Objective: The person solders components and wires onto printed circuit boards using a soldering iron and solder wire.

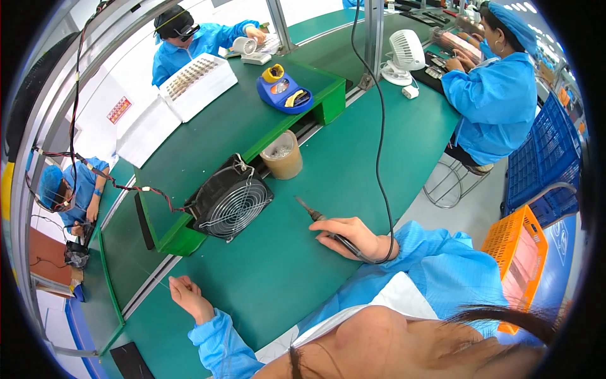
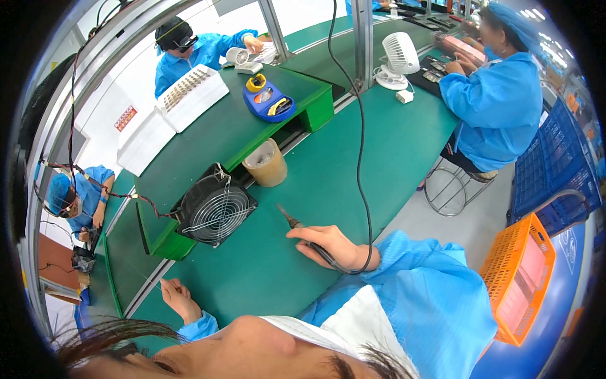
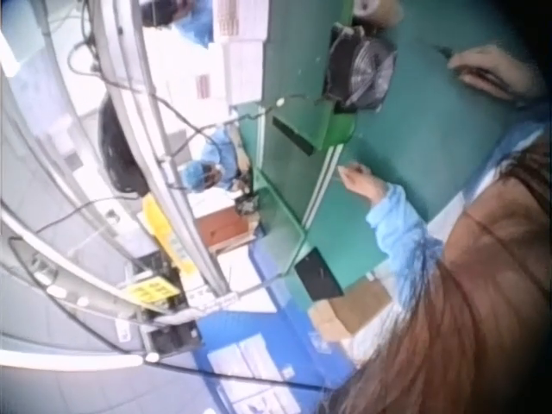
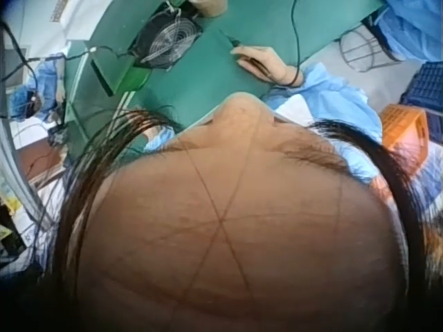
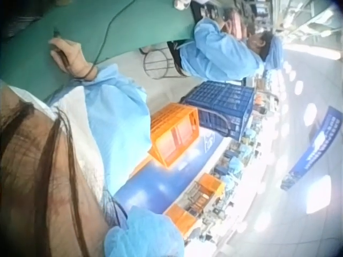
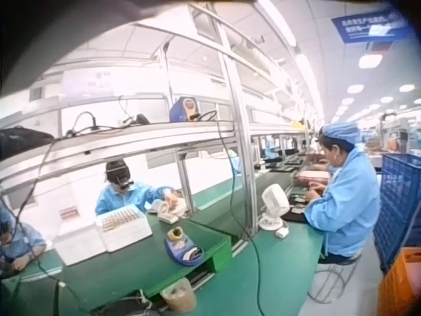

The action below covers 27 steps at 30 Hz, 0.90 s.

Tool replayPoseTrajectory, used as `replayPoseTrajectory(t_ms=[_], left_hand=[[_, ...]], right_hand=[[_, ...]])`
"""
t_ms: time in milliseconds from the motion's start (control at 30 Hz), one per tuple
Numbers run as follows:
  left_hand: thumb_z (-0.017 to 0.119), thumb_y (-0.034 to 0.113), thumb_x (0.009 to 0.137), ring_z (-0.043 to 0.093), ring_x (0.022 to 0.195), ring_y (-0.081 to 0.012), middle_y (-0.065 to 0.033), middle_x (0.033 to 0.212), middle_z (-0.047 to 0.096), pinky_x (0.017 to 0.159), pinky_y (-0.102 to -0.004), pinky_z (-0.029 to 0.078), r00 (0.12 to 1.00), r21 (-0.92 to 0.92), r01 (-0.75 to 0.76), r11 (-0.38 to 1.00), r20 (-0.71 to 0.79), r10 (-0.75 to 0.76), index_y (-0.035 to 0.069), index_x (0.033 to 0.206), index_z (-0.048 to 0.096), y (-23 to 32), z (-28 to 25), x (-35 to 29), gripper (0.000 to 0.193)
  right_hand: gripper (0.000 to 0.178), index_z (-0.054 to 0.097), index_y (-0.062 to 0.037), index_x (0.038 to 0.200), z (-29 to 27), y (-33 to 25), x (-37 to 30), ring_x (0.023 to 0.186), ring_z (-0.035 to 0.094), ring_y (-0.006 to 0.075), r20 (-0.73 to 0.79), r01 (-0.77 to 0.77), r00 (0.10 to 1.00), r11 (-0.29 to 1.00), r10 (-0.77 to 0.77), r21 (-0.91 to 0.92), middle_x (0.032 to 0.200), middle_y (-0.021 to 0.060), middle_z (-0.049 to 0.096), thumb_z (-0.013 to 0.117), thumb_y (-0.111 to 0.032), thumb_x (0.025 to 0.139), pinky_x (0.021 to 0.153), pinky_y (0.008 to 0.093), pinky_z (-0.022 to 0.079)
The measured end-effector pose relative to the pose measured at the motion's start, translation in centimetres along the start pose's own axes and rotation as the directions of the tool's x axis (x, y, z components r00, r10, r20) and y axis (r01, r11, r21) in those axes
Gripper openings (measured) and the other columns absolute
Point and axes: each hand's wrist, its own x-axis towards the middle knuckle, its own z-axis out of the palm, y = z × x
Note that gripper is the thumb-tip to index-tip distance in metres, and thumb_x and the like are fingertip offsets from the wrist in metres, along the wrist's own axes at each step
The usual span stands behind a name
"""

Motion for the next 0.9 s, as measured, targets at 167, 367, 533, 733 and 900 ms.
replayPoseTrajectory(t_ms=[167,367,533,733,900], left_hand=[[0.040,0.038,0.105,0.024,0.046,-0.0040,0.0033,0.060,0.036,0.040,-0.0221,0.015,0.998,-0.056,0.015,0.998,0.061,-0.011,0.011,0.077,0.043,0.7,0.5,-2.8,0.039],[0.034,0.044,0.105,0.026,0.048,-0.0049,0.0034,0.056,0.032,0.043,-0.0237,0.018,0.931,0.061,-0.051,0.997,0.364,0.025,0.007,0.092,0.050,0.8,2.6,-6.0,0.042],[0.032,0.050,0.103,0.034,0.052,-0.0080,0.0013,0.057,0.040,0.048,-0.0268,0.025,0.776,0.294,-0.275,0.915,0.630,0.030,0.004,0.113,0.056,1.0,4.3,-8.1,0.053],[0.045,0.021,0.100,0.050,0.056,-0.0193,-0.0077,0.064,0.049,0.055,-0.0339,0.041,0.640,0.327,-0.391,0.861,0.768,-0.001,0.003,0.115,0.060,1.4,6.3,-10.2,0.028],[0.054,0.013,0.094,0.060,0.060,-0.0303,-0.0163,0.073,0.060,0.056,-0.0387,0.046,0.484,0.274,-0.519,0.810,0.875,0.014,0.005,0.112,0.062,2.0,9.0,-11.8,0.022]], right_hand=[[0.029,0.059,-0.0058,0.116,0.2,-0.1,0.0,0.072,0.066,0.0278,0.021,-0.029,0.999,0.999,0.028,0.036,0.088,0.0129,0.066,0.063,-0.002,0.087,0.063,0.0344,0.052],[0.028,0.060,-0.0054,0.115,0.3,0.0,0.1,0.073,0.066,0.0306,0.010,-0.003,1.000,1.000,0.003,0.031,0.094,0.0147,0.067,0.063,-0.003,0.088,0.065,0.0354,0.053],[0.028,0.060,-0.0049,0.115,0.4,0.1,-0.1,0.073,0.066,0.0303,-0.001,0.002,1.000,0.999,-0.002,0.034,0.094,0.0146,0.067,0.063,-0.003,0.087,0.064,0.0353,0.053],[0.031,0.060,-0.0043,0.115,0.4,0.2,-0.2,0.071,0.066,0.0297,0.015,-0.014,1.000,1.000,0.013,0.025,0.093,0.0148,0.067,0.064,-0.001,0.085,0.064,0.0346,0.053],[0.032,0.060,-0.0047,0.116,0.5,0.2,-0.2,0.070,0.065,0.0299,0.014,-0.027,1.000,0.999,0.027,0.019,0.094,0.0151,0.067,0.064,-0.001,0.084,0.062,0.0345,0.053]])
